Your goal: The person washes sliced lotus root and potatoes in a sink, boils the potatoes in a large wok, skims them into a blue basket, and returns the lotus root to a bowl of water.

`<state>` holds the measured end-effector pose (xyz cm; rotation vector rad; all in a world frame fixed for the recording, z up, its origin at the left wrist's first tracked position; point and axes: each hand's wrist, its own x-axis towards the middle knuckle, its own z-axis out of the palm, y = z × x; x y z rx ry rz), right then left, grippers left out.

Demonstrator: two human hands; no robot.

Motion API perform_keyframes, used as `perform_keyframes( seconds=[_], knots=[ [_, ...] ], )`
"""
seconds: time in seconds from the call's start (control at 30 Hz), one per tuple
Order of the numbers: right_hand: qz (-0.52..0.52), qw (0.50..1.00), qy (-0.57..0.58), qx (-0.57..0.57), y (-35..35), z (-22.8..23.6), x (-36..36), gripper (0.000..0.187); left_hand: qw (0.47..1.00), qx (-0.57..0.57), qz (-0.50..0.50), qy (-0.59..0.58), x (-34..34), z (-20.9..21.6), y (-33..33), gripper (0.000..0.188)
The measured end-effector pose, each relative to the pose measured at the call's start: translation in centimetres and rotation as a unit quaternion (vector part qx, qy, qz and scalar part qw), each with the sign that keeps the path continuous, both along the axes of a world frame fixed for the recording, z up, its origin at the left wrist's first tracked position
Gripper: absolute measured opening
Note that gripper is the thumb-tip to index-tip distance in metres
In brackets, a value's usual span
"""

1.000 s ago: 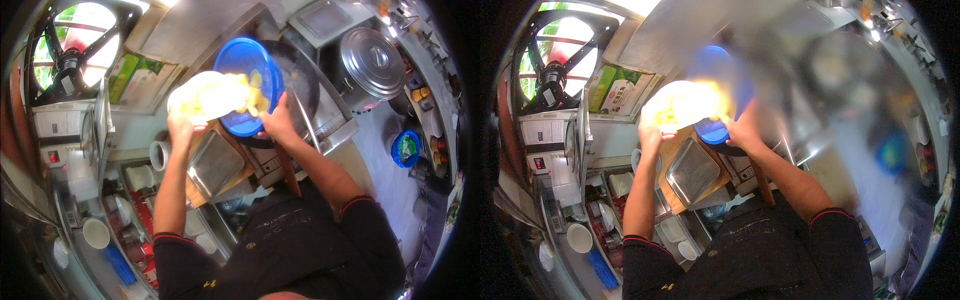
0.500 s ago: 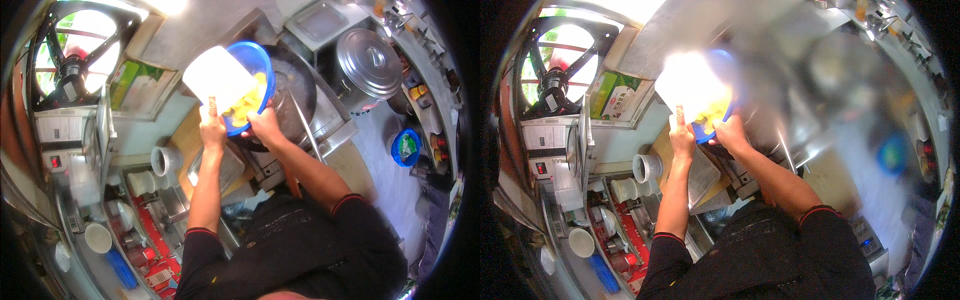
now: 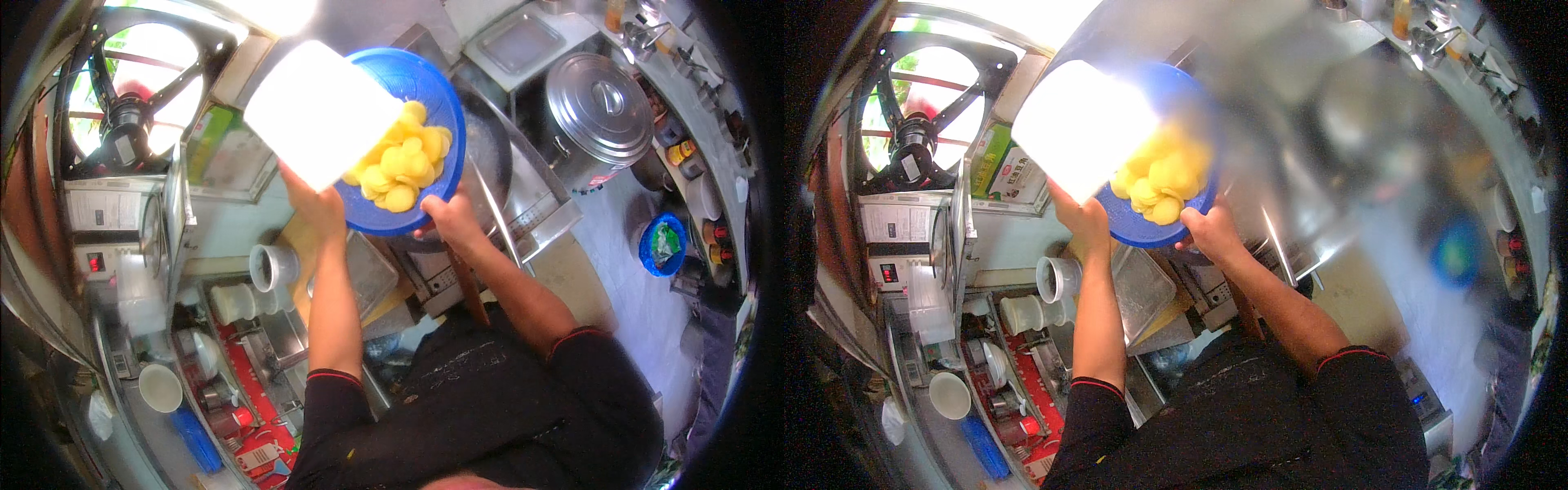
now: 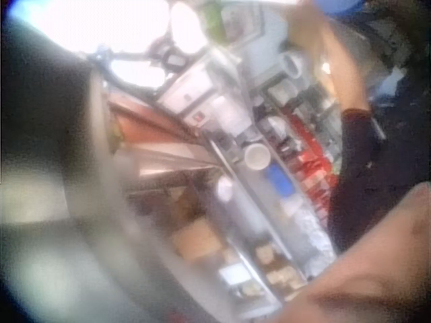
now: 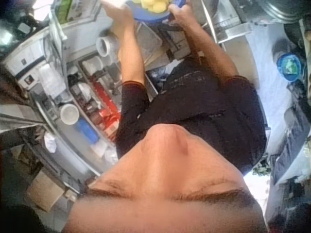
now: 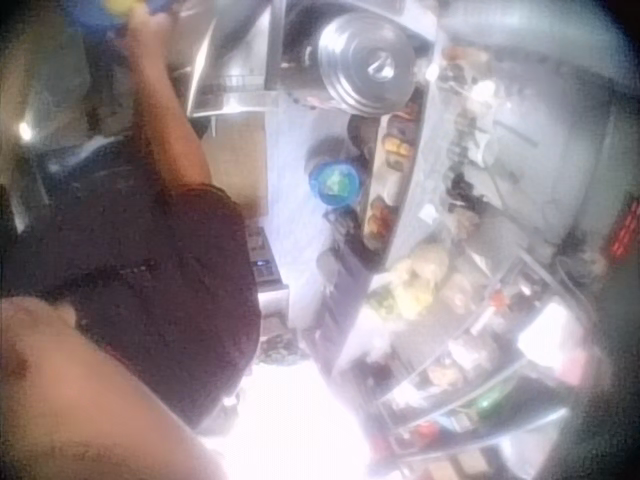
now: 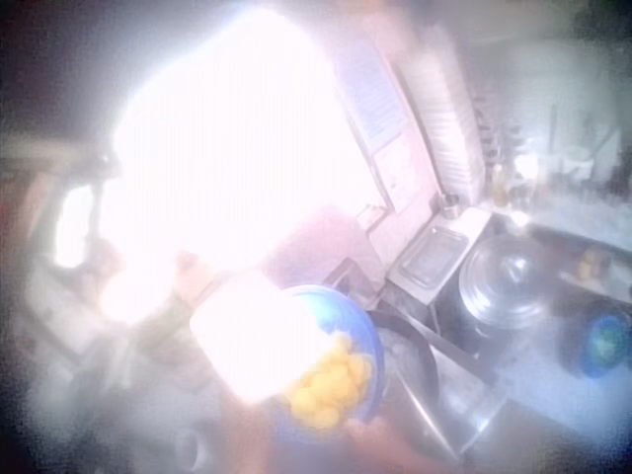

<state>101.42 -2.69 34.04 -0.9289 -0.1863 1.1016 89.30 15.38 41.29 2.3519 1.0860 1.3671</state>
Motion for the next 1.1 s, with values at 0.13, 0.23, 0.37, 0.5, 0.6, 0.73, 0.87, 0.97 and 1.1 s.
perform_keyframes(
  seconds=[0.13,0.23,0.37,0.5,0.6,0.73,0.87,0.97,1.1],
  knots=[
    [0.007,0.998,0.062,-0.006,-0.3,-0.6,0.0,0.048,0.99,-0.053,-0.007,-0.129,-0.3,1.7,0.8,0.054],
    [0.022,0.997,0.066,-0.028,-0.9,-1.3,0.0,0.043,0.978,-0.09,-0.023,-0.184,-0.3,3.3,-0.2,0.053],
    [0.034,0.996,0.071,-0.034,-1.9,0.3,0.0,0.041,0.938,-0.241,-0.074,-0.239,-0.5,5.4,-1.4,0.054],
    [0.057,0.994,0.068,-0.058,-2.9,-0.2,0.3,0.042,0.855,-0.413,-0.077,-0.305,-0.5,6.7,-3.9,0.054],
    [0.045,0.997,0.044,-0.039,-1.2,-0.8,1.0,0.04,0.874,-0.386,-0.075,-0.284,-0.8,6.8,-5.4,0.056],
    [0.048,0.995,0.05,-0.073,-2.6,0.4,0.9,0.046,0.991,-0.092,0.006,-0.101,-3.1,3.7,-3.8,0.07],
    [0.064,0.992,0.1,-0.042,-3.0,-1.9,0.6,0.055,0.993,-0.052,0.0,-0.107,-2.2,2.9,-4.8,0.076],
    [0.05,0.996,0.04,-0.065,-3.4,0.6,0.3,0.045,0.987,-0.046,-0.046,-0.15,-2.8,2.6,-4.0,0.081],
    [0.067,0.995,0.062,-0.048,-2.1,-1.7,1.3,0.025,0.997,-0.013,0.009,-0.072,-2.8,3.4,-5.6,0.068]
  ],
)
